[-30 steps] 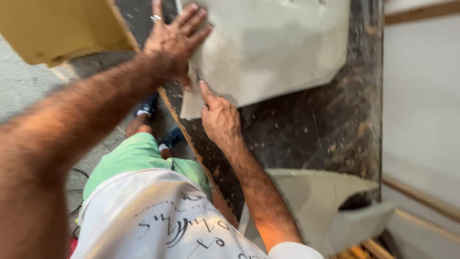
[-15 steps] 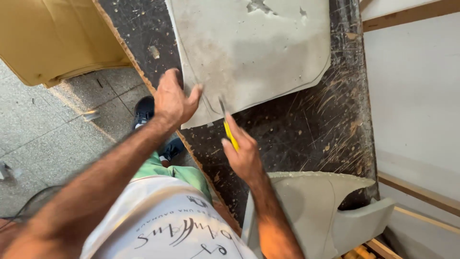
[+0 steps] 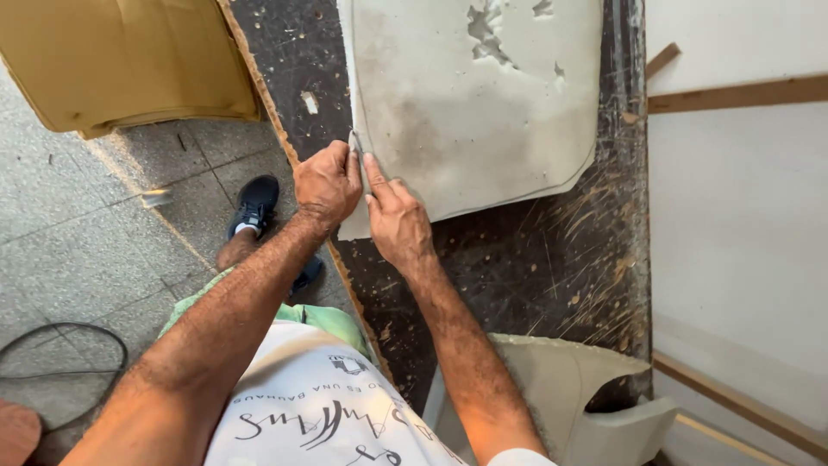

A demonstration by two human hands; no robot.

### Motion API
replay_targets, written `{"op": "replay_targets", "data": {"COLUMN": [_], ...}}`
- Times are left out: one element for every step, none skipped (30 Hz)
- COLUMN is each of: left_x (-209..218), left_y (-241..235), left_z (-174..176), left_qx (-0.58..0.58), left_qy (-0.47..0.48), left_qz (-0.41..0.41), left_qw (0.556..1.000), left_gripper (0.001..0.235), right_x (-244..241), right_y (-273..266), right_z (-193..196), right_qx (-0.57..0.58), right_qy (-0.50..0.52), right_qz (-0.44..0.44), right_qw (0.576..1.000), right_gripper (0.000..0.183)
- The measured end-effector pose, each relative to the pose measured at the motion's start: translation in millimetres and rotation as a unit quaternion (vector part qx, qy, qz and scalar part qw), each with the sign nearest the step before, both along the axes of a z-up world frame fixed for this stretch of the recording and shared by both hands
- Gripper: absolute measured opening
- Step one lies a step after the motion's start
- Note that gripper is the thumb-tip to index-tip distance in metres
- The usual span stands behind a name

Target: Cutting foam sheets into specific shapes using a utility knife on a workbench

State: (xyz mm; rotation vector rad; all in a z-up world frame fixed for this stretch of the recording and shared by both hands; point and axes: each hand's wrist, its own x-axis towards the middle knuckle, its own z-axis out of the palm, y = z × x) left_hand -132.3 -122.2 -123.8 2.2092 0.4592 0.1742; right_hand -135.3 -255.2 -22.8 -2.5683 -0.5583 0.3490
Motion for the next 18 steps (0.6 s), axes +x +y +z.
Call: {"op": "replay_targets", "data": {"left_x": [-1.0, -1.8, -0.6, 0.7, -0.6, -1.3, -0.1, 1.2, -0.5, -2.3, -2.4, -2.8, -2.4, -2.6, -4.1, -5.6, -4.4, -0.8], "left_y": [0.1, -0.3, 0.9, 1.0, -2.7, -4.5, -5.9, -7.1, -8.2, -8.9, -8.9, -9.8, -10.0, -9.1, -11.6, -13.5, -9.1, -1.9], "left_z": [0.1, 0.3, 2.9, 5.3, 7.6, 3.3, -1.2, -5.8, -5.2, -4.5, -3.8, -4.7, -5.2, -5.7, -6.5, -6.4, -5.6, -4.4], "left_qx": [0.015, 0.031, 0.033, 0.065, 0.093, 0.091, 0.12, 0.148, 0.144, 0.155, 0.166, 0.162, 0.159, 0.155, 0.152, 0.145, 0.143, 0.144], "left_qy": [-0.022, -0.044, -0.043, -0.068, -0.091, -0.088, -0.096, -0.103, -0.101, -0.103, -0.107, -0.106, -0.103, -0.101, -0.1, -0.097, -0.099, -0.103], "left_qz": [0.005, 0.01, 0.012, 0.015, 0.013, 0.01, 0.014, 0.019, 0.016, 0.006, -0.004, -0.006, -0.005, -0.004, 0.004, 0.004, -0.002, -0.001], "left_qw": [1.0, 0.999, 0.998, 0.996, 0.991, 0.992, 0.988, 0.983, 0.984, 0.982, 0.98, 0.981, 0.982, 0.983, 0.983, 0.985, 0.985, 0.984], "left_gripper": [0.025, 0.025, 0.025, 0.025, 0.025, 0.025, 0.023, 0.022, 0.022, 0.022, 0.022, 0.022, 0.021, 0.02, 0.02, 0.02, 0.02, 0.02], "right_x": [0.4, 0.9, 3.1, 5.4, 4.2, 0.1, -2.3, -4.5, -11.4, -18.3, -23.8, -35.9, -47.0, -58.8, -68.4, -78.0, -88.2, -99.9], "right_y": [2.2, 3.9, 5.2, 5.3, 2.2, 1.8, 2.0, 2.5, -1.6, -4.9, -7.4, -19.3, -30.4, -40.4, -49.1, -57.6, -60.4, -71.4], "right_z": [-3.1, -6.1, -9.9, -14.0, -17.3, -13.9, -10.7, -7.6, 4.1, 16.1, 28.2, 27.8, 27.9, 28.3, 35.4, 43.5, 49.9, 51.0], "right_qx": [-0.022, -0.045, -0.043, -0.069, -0.098, -0.099, -0.107, -0.115, -0.118, -0.109, -0.1, -0.104, -0.113, -0.123, -0.128, -0.158, -0.181, -0.179], "right_qy": [0.009, 0.018, 0.019, 0.02, 0.024, 0.026, 0.043, 0.06, 0.062, 0.095, 0.125, 0.126, 0.138, 0.15, 0.148, 0.173, 0.195, 0.191], "right_qz": [-0.013, -0.025, -0.024, -0.018, -0.016, -0.018, -0.028, -0.037, -0.04, -0.05, -0.06, -0.062, -0.064, -0.067, -0.06, -0.064, -0.074, -0.073], "right_qw": [1.0, 0.999, 0.999, 0.997, 0.995, 0.995, 0.993, 0.991, 0.99, 0.988, 0.985, 0.985, 0.982, 0.979, 0.979, 0.97, 0.961, 0.962], "right_gripper": [0.061, 0.061, 0.061, 0.06, 0.06, 0.06, 0.06, 0.06, 0.06, 0.06, 0.06, 0.06, 0.059, 0.059, 0.059, 0.057, 0.056, 0.056]}}
